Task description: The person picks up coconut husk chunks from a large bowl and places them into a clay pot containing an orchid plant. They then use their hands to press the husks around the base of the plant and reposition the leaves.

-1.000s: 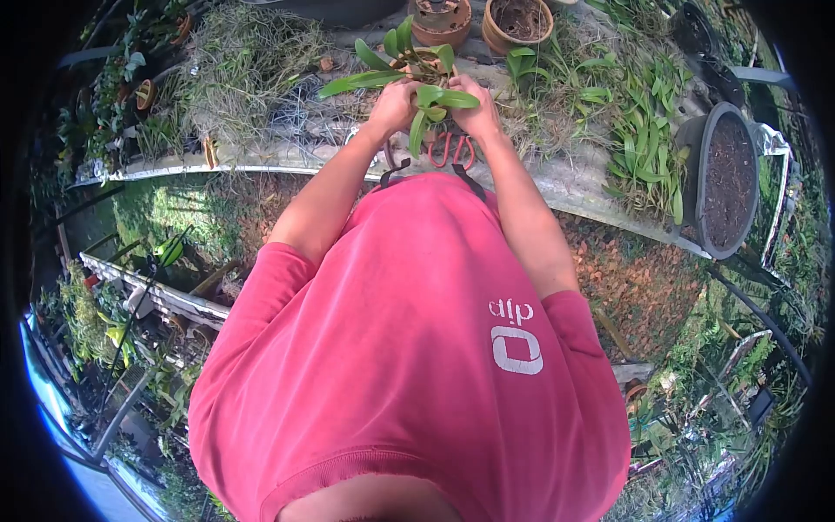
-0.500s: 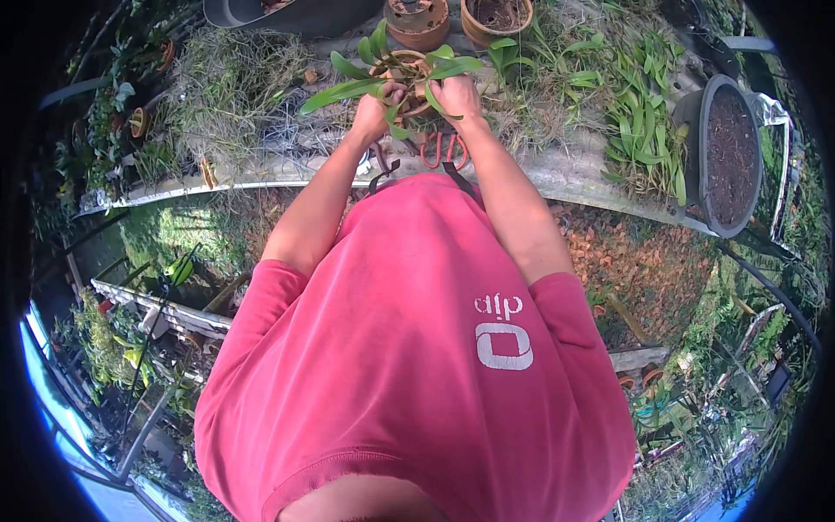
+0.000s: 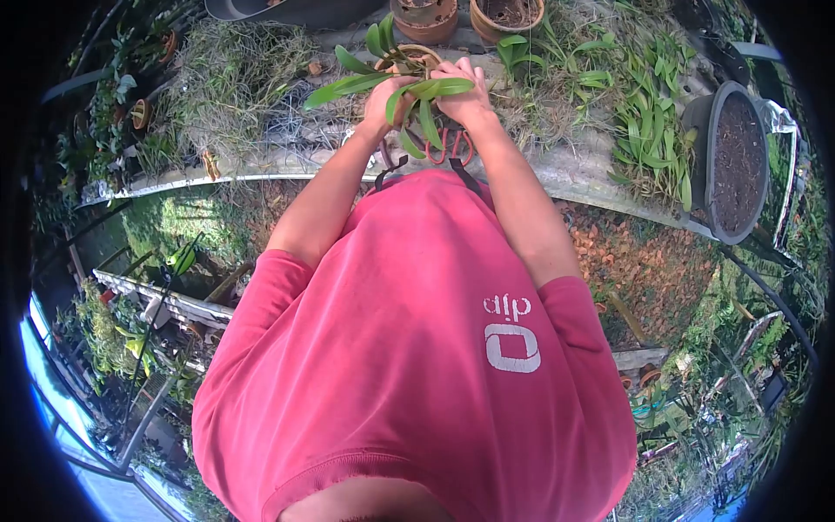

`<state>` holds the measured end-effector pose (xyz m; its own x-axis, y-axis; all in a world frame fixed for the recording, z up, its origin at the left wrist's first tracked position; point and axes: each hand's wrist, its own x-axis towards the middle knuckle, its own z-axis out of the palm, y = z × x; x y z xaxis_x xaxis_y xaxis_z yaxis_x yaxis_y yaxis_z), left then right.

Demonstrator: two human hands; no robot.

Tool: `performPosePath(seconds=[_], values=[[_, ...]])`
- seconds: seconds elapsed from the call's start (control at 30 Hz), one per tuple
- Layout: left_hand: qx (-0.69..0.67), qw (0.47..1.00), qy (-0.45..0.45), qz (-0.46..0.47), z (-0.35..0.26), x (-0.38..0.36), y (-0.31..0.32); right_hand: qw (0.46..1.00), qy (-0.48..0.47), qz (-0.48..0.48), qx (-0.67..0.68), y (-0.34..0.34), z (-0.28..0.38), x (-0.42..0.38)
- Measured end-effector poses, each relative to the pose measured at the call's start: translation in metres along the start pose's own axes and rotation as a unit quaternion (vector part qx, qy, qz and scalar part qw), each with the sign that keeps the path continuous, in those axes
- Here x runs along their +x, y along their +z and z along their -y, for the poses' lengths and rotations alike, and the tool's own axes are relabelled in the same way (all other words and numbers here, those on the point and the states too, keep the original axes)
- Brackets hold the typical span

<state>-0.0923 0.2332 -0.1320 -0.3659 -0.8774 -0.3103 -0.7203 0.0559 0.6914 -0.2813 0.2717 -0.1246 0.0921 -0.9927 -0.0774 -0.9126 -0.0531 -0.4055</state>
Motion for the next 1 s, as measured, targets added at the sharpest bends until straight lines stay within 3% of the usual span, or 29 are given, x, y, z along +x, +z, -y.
performPosePath(seconds=[0.07,0.2,0.23,0.47,0.63,0.73,0.83,1.0], values=[[0.054,0.998,-0.008,-0.028,0.004,0.007,0.01,1.0,0.014,-0.015,0.002,0.003,0.003,-0.001],[0.1,0.995,-0.003,-0.011,-0.001,0.005,0.004,0.996,0.013,0.086,-0.03,-0.009,0.007,0.005],[0.056,0.998,-0.013,-0.027,-0.005,0.004,0.005,0.996,0.018,0.083,-0.029,-0.009,0.008,0.004],[0.087,0.992,-0.087,-0.041,-0.001,0.015,0.008,0.997,0.061,0.031,0.022,0.0,0.012,0.001],[0.144,0.988,-0.062,0.011,-0.005,0.025,0.007,0.997,0.069,0.03,0.028,-0.005,0.007,0.002],[0.12,0.992,-0.025,-0.016,-0.015,0.018,0.002,0.99,0.025,-0.112,0.078,0.003,0.004,-0.003],[0.123,0.992,-0.011,-0.007,-0.02,0.014,-0.004,0.982,-0.042,-0.153,0.105,0.008,-0.003,-0.001],[0.148,0.988,0.03,0.019,-0.015,0.015,-0.011,0.989,0.015,-0.098,0.112,0.003,-0.001,-0.003]])
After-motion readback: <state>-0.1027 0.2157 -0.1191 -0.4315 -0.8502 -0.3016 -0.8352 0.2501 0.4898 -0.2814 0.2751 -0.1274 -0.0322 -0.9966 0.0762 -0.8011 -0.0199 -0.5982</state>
